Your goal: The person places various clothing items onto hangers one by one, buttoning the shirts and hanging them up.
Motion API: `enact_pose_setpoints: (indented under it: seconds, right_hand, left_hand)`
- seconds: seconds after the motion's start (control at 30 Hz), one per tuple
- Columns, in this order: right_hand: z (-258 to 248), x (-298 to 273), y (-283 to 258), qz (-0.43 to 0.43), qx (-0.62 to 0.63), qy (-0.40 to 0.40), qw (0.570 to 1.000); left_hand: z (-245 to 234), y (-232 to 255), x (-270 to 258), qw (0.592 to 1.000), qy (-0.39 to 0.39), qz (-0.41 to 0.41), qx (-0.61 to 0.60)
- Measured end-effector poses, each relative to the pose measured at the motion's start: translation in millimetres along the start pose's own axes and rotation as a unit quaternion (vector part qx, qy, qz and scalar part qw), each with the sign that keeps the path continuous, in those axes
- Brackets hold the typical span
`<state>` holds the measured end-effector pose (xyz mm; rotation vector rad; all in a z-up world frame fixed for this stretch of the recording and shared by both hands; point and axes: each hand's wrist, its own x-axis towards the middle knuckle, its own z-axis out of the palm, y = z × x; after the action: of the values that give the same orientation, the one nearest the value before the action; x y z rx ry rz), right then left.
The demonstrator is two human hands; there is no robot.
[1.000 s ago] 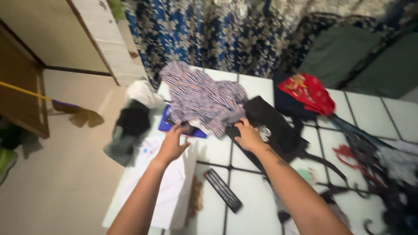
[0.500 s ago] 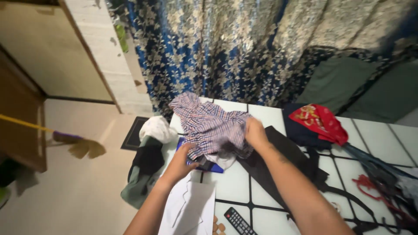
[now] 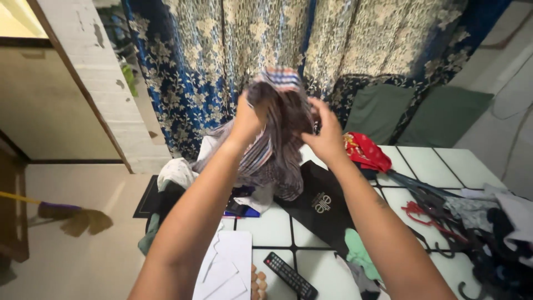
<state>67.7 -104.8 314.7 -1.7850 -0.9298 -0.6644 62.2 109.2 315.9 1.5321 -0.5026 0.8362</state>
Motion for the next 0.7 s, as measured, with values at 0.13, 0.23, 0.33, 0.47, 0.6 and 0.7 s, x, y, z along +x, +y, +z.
enact_pose_setpoints:
  seconds: [0.13, 0.23, 0.33, 0.47, 0.6, 0.7]
  right_hand:
    - [-12.5, -11.1, 32.2, 0.076, 0.110, -0.074, 0.988]
    - [-32.5, 8.2, 33.7, -0.122, -0.341, -0.043, 0.931]
    - [-61.6, 11.7, -18.5, -0.064, -0.065, 0.057, 0.994]
    - [-143.0, -31.6, -116.3, 0.086, 0.225, 0.057, 0.969]
    - [-191.4, -72.5, -178.5, -0.003, 0.245, 0.067, 0.967]
    - [-237.0, -112.9, -207.8, -0.039, 0.003, 0.088, 0.995]
  left_hand:
    - [21.9, 44.1, 43.7, 0.864, 0.042, 0.337, 0.371]
    - [69.1, 108.2, 63.9, 0.904, 0.031, 0.399, 0.153]
    - [94.9, 170.0, 49.3, 0.889, 0.046, 0.400, 0.216]
    - [113.7, 238.0, 5.1, 0.855, 0.055, 0.406, 0.318]
    - [111.5, 297.9, -78.3, 0.930, -0.016, 0.115, 0.349]
    - [97.9, 318.1, -106.0, 0.846, 0.007, 0.308, 0.435]
